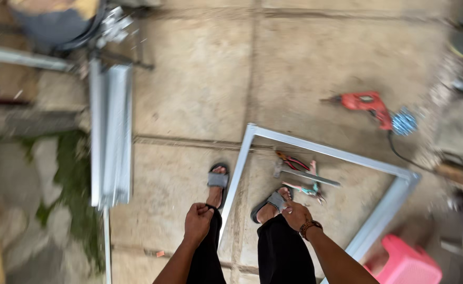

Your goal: The person assembles a rectangular metal frame on the floor by aligning metal bars and securing them with a hammer and power drill. They use a hammer to tap joints into place and a drill to fasten screws at the corners.

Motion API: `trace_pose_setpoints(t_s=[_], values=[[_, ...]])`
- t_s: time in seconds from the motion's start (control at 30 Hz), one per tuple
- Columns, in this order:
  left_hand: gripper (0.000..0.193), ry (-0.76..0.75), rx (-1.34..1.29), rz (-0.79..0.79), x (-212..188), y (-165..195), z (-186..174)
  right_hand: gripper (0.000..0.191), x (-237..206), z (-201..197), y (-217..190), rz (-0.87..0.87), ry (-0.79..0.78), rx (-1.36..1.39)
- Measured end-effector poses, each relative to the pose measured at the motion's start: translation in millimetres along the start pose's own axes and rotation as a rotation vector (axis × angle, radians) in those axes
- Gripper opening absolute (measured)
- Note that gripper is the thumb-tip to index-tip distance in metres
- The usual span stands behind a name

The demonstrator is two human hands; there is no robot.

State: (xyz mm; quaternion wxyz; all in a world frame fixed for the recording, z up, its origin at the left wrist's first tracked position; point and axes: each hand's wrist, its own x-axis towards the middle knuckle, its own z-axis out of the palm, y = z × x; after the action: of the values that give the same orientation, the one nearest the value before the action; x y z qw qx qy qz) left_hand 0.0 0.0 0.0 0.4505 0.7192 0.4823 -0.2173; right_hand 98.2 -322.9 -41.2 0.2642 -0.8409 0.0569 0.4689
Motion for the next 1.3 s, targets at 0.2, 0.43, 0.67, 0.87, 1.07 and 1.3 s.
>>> trace_pose_setpoints(t_s=[0.2,0.43,0.67,0.87,1.07,1.3], values=[[0.044,0.231,0.031,-0.135,-30,-81,-56,0.035,18,29,-44,-0.190,-0.091,0.058],[0.041,0.411,0.214,-0.128,60,-147,-174,0.037,47,128,-180,-0.311,-0.066,0.141],[0.052,0.430,0.287,0.076,235,-179,-289,0.038,79,296,-328,-0.297,-0.222,0.588],[0.069,0.352,0.465,-0.037,351,-186,-339,0.036,122,388,-396,-0.241,-0.249,0.740],[0.048,0.236,0.510,-0.102,411,-227,-353,0.034,146,435,-413,-0.353,-0.201,0.664],[0.017,0.514,0.354,0.380,376,-267,-370,0.034,94,448,-373,-0.189,-0.138,0.340]])
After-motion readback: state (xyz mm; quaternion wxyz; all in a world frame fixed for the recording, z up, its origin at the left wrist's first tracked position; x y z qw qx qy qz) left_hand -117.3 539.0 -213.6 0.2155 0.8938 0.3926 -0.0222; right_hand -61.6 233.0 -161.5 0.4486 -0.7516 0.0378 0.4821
